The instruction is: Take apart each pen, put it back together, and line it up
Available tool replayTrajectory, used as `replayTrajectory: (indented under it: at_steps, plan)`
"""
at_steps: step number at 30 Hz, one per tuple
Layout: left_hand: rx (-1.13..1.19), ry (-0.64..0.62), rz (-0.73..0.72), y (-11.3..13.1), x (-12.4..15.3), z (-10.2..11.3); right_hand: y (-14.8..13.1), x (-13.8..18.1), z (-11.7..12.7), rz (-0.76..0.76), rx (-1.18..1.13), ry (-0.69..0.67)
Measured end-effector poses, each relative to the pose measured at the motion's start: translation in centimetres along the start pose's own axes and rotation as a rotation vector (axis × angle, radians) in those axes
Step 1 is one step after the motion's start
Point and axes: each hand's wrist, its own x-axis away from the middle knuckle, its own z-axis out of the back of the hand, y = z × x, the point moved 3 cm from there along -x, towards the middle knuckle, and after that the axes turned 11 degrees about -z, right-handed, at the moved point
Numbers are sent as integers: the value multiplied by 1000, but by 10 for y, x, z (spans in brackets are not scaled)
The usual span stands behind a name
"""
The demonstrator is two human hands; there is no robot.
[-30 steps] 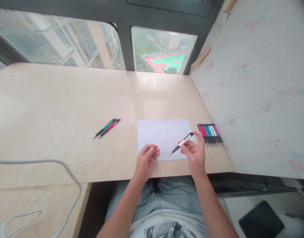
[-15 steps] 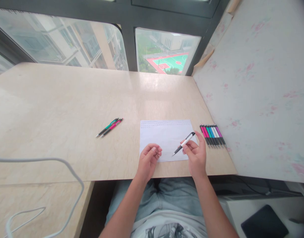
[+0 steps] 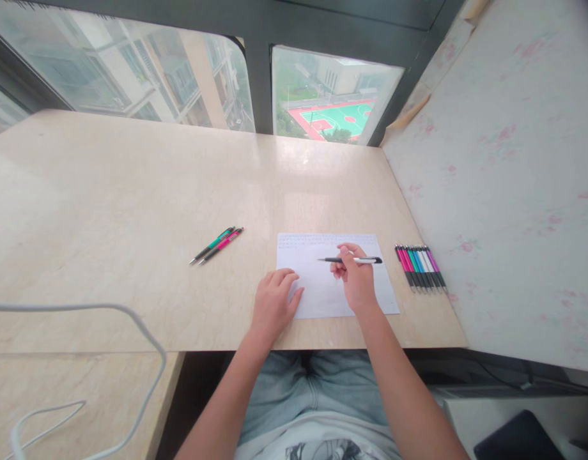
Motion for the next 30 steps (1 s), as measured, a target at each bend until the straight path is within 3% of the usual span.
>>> replayTrajectory:
  at_steps: [5,14,22,27,30]
  plan:
    - [-221,-118,-113,-6,3,-4,10,-23,-30,41,238,-110]
    - [-269,-163,-133,-6,5,-4,18,-48,-49,301,744,67]
    - [-218,-136,-69,-3,4,-3,20,-47,-49,315,831,63]
    - [-530,-300,-140,3,3,-5,21,-48,-50,310,858,61]
    - [-595,-319,-168,3,2,-6,21,-48,-50,306,863,68]
